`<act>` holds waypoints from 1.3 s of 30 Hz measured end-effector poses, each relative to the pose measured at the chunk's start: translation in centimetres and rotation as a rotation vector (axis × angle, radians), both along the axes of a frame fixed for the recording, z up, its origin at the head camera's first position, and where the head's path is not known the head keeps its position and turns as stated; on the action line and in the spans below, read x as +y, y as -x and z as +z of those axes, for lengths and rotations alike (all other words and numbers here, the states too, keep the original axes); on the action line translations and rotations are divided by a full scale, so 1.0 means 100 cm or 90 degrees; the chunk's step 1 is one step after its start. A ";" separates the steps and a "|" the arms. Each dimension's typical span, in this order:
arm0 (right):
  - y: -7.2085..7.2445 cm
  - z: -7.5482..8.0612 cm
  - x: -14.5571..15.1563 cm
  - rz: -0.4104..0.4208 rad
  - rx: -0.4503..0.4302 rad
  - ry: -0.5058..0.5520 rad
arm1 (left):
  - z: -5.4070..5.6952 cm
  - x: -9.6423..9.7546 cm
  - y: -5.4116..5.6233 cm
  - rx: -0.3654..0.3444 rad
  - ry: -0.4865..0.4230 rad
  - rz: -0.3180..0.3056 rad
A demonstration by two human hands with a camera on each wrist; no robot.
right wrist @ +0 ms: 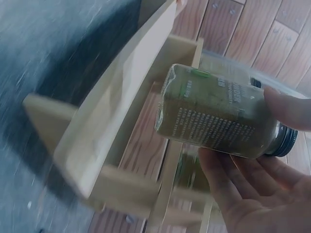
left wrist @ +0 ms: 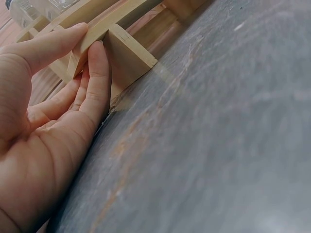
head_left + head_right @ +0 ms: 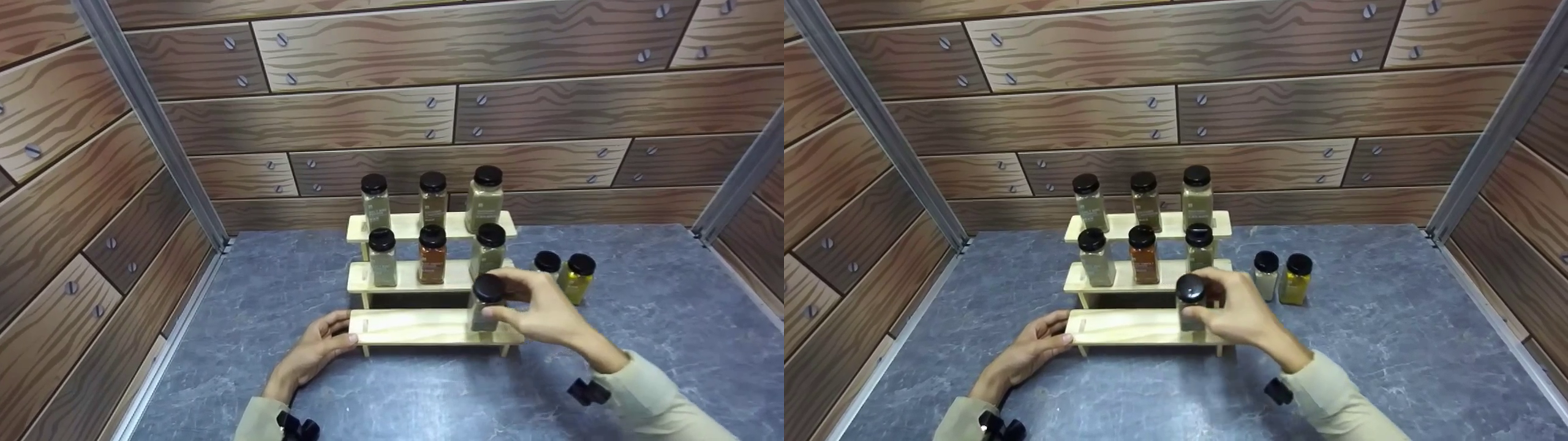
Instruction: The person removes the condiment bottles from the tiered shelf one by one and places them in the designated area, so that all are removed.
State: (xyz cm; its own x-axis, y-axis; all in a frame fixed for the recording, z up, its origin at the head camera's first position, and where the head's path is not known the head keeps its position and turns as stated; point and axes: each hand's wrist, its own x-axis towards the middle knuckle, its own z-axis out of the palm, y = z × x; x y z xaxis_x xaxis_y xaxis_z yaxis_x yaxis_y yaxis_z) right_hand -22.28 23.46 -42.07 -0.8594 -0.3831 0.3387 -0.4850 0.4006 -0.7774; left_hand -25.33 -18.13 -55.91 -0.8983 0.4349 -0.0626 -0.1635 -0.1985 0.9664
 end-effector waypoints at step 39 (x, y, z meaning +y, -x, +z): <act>0.008 0.026 0.137 -0.092 -0.050 -0.131 | -0.001 -0.001 0.000 0.008 0.005 -0.001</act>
State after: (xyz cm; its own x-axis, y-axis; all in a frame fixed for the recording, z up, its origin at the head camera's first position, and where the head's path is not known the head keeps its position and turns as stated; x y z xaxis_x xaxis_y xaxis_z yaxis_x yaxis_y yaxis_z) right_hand -23.04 37.12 -39.47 -0.9306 -0.3087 0.1965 -0.3530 0.6155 -0.7047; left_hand -25.32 -18.24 -56.04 -0.8986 0.4354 -0.0547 -0.1513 -0.1905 0.9700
